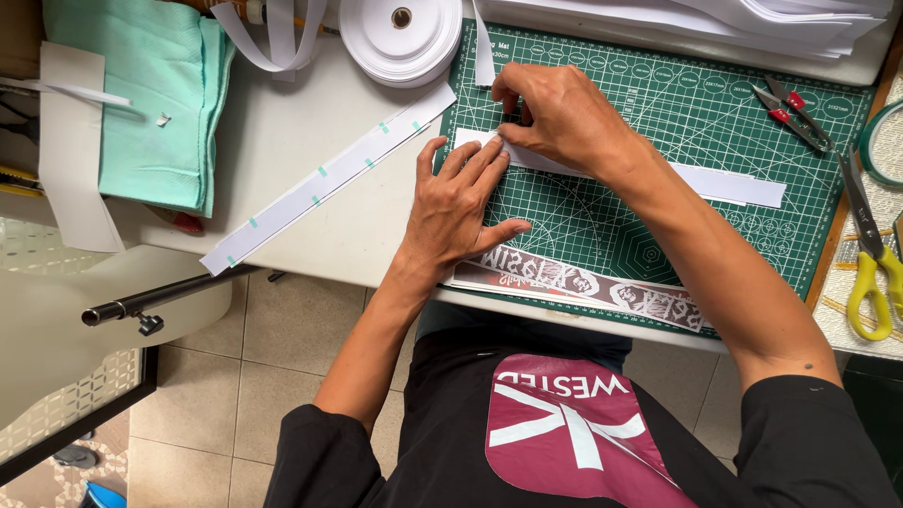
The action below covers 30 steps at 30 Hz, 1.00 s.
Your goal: The person folds a long white paper strip along pre-marked lines, aligns and presses the folds, then places the folded strip on a green cutting mat. They handle printed paper strips and a roll of white paper, using their hands to fold and position the pieces.
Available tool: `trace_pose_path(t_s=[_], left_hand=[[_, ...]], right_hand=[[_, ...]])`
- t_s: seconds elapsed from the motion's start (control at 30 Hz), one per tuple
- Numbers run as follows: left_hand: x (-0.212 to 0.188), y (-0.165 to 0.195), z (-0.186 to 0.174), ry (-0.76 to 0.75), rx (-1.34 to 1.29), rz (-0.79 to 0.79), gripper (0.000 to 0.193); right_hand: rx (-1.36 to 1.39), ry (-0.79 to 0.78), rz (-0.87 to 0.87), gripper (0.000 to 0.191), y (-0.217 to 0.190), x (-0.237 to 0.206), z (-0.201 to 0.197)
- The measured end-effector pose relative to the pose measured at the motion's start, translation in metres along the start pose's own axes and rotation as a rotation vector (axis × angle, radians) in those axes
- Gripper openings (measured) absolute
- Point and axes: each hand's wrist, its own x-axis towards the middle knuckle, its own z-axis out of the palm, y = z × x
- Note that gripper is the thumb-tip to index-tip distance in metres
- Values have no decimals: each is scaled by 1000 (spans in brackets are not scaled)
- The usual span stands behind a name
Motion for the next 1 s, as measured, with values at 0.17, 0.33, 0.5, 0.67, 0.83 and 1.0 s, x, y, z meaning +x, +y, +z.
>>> trace_pose_path(t_s=[0.17,0.33,0.5,0.67,0.83,1.0], left_hand=[[1,1,1,-1,4,-4,101],[1,1,1,2,-11,1,101],[0,0,0,0,23,-2,100],[1,1,0,-1,8,4,100],[2,2,-1,-11,-3,-3,100],[3,2,-2,-12,-3,-12,100]], right_hand=[[-19,-50,38,36,-6,6,-6],[-49,-53,2,39,-11,6,-8],[-45,-60,14,41,-12,10,-7],[-33,-71,-3,42,-10,9,-11],[-51,-47,-30,43,-10,8,-9],[-18,-68,-2,42,-7,9,-8]])
